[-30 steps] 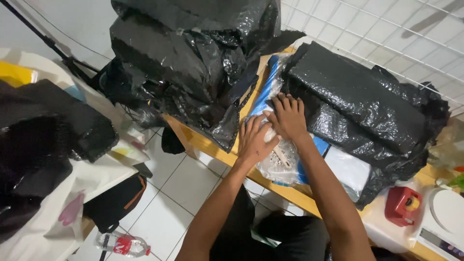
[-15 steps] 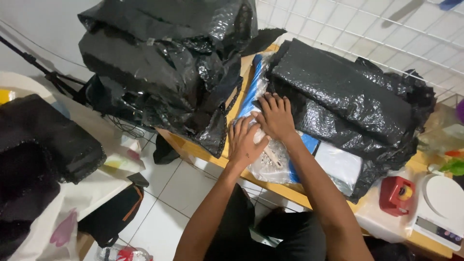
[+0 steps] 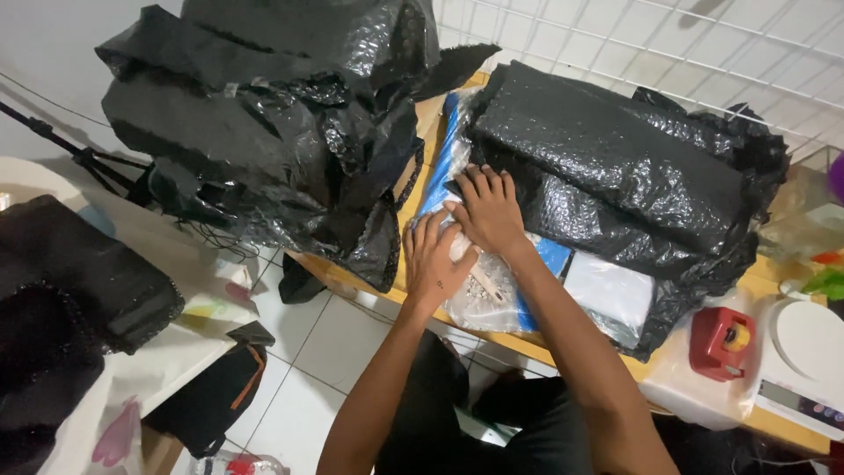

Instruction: The person scoops a granular substance from a large bag into a small plastic bag using a scoop, then places the small bag on a digital scale to weigh it. The person repeats the scooping and weighing process to reach a target weight.

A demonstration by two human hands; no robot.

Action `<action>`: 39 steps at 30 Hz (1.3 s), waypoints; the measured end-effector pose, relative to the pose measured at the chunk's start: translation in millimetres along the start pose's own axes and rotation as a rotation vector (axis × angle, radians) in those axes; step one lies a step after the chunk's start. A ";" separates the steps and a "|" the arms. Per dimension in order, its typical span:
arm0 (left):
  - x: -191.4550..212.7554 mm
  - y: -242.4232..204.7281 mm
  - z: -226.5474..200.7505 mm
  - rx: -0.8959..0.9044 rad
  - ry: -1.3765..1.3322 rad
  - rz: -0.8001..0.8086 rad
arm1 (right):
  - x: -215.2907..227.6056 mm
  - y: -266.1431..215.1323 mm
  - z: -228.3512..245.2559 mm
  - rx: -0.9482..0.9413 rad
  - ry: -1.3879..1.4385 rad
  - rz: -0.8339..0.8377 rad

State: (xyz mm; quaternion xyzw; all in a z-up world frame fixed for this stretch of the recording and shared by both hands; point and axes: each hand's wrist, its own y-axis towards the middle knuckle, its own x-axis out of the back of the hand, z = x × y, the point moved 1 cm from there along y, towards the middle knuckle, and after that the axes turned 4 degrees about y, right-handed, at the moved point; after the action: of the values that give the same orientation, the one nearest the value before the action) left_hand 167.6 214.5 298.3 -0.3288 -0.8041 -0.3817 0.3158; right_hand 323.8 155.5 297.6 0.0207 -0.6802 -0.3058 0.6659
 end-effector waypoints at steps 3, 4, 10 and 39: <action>-1.2 0.9 1.2 -0.029 0.028 -0.041 | 3.4 1.9 1.2 0.003 -0.021 0.013; 0.0 0.3 0.7 -0.031 0.020 -0.044 | 2.4 1.3 1.1 -0.004 -0.022 0.020; -0.1 1.6 -1.9 -0.013 0.000 -0.024 | 6.2 2.0 2.2 -0.021 -0.005 0.016; -1.6 2.4 -0.6 -0.079 0.031 -0.121 | 10.9 2.8 3.1 -0.021 0.022 0.006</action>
State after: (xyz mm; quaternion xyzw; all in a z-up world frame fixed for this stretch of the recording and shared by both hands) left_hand 170.5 214.8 298.3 -0.2860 -0.8018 -0.4365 0.2912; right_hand 320.8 154.2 308.9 0.0150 -0.6695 -0.3105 0.6746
